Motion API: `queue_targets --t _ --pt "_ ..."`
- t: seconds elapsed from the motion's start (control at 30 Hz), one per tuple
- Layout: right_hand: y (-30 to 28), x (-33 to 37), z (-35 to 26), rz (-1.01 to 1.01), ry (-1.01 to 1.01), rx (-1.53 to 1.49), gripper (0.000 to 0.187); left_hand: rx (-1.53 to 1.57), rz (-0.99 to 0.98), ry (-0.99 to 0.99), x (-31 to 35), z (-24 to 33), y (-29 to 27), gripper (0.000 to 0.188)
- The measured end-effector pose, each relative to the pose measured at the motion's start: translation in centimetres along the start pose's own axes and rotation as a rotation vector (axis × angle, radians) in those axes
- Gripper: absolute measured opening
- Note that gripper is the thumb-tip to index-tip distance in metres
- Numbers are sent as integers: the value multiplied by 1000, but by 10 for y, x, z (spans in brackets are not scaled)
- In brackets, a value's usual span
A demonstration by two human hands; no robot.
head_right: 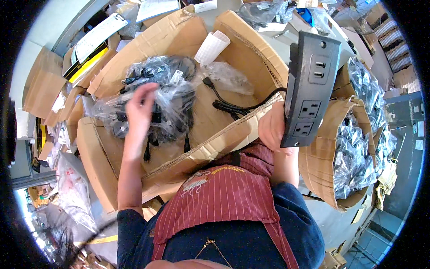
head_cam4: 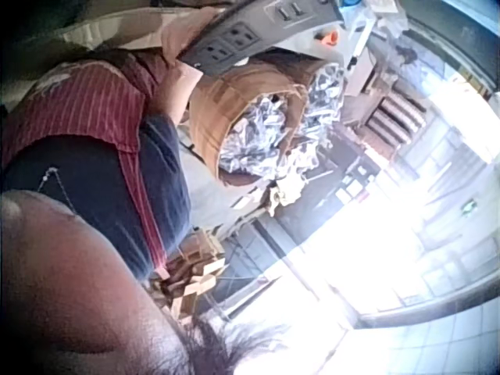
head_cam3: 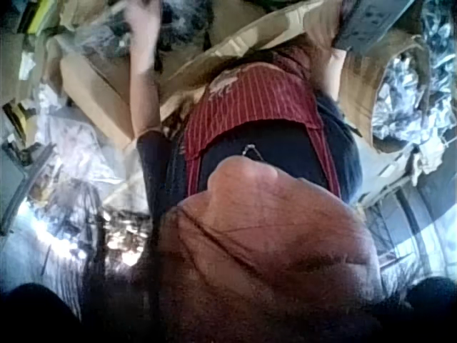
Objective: The person sorts power strips into plastic bags at a table, places them into a cardboard box, and carries the box across a warehouse floor.
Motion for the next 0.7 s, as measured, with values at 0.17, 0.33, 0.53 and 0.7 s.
queue_targets --t 0.17,0.33,0.53,0.7 --pt "13 21 11 18 126 62 41 -339 -508 269 15 33 116 41" --pt "50 85 39 84 255 168 53 -522 -628 692 20 46 197 50" --pt "70 74 16 531 88 181 50 -430 -603 576 20 45 193 25" --pt "82 99 -10 1237 -279 339 53 -95 -388 235 13 84 130 26"
Point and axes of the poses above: each hand's wrist, its own x-axis away from the middle knuckle, its own y-axis out of the palm, z = x × y, the point moved 6 cm from there along -x, towards the middle knuckle, and after that the axes turned 8 degrees about -z, right-handed, at the moved point
